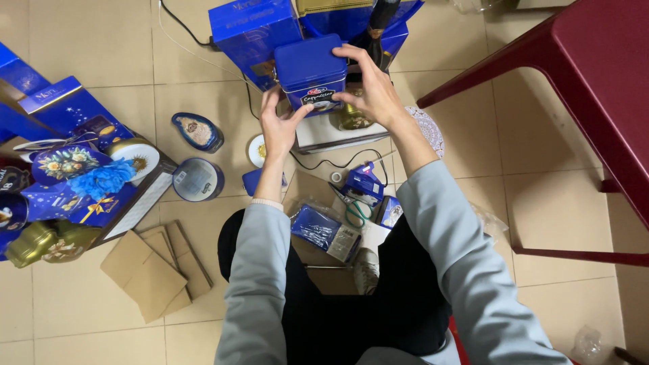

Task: Assembling and preparing gift hampers by arranging boxes, bottles, and decorative items using tape and glue

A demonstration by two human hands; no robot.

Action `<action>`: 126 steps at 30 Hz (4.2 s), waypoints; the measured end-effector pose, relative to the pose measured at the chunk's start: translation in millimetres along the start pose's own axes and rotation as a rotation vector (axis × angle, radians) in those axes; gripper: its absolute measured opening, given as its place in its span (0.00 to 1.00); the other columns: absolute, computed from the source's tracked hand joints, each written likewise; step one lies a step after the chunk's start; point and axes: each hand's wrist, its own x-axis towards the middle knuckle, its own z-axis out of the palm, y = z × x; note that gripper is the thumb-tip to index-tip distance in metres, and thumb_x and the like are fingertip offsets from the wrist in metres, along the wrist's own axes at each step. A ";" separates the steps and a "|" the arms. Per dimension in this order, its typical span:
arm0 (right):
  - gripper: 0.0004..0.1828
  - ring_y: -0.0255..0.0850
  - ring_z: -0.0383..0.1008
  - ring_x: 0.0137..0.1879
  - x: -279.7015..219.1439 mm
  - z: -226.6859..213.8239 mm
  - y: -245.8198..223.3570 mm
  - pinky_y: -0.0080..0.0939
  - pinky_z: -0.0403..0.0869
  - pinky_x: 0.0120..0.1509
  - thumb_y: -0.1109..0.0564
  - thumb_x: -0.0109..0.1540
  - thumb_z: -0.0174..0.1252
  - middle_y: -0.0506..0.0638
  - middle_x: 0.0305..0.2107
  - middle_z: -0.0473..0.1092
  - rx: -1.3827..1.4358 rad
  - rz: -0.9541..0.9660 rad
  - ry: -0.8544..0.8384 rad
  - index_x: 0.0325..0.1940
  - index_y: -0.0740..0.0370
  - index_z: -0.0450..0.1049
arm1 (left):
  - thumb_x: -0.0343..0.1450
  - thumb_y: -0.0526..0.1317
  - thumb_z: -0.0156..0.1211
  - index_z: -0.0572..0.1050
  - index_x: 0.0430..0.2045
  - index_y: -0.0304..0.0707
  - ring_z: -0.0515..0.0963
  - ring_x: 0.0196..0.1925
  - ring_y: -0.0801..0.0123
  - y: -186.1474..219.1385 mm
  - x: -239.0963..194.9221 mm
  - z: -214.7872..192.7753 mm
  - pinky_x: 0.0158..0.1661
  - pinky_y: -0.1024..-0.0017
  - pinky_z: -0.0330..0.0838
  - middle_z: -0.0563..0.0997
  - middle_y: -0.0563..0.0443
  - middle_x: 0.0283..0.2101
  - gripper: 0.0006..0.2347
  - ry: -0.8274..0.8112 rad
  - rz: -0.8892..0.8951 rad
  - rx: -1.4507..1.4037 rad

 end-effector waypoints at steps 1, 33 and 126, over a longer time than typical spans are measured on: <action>0.48 0.59 0.68 0.71 0.2 -1.4 -1.4 0.62 0.68 0.75 0.61 0.53 0.77 0.56 0.70 0.59 0.017 -0.004 0.001 0.71 0.47 0.58 | 0.63 0.35 0.77 0.70 0.56 0.27 0.79 0.57 0.51 -0.3 1.0 0.2 0.56 0.50 0.83 0.71 0.42 0.55 0.27 -0.001 0.004 -0.011; 0.49 0.72 0.69 0.62 -226.2 237.1 114.9 0.70 0.67 0.71 0.59 0.52 0.71 0.62 0.64 0.60 0.149 0.643 -0.616 0.66 0.41 0.46 | 0.62 0.39 0.76 0.61 0.70 0.48 0.73 0.64 0.35 -112.2 -109.8 -86.1 0.56 0.39 0.72 0.73 0.36 0.63 0.39 -0.991 -0.361 0.976; 0.21 0.59 0.81 0.50 33.2 525.6 -228.7 0.58 0.79 0.53 0.50 0.62 0.52 0.59 0.40 0.80 -0.469 -0.002 -0.849 0.54 0.60 0.79 | 0.71 0.32 0.49 0.85 0.33 0.49 0.86 0.44 0.54 -8.6 -197.9 -310.3 0.36 0.44 0.71 0.88 0.52 0.38 0.13 -0.499 -0.823 1.208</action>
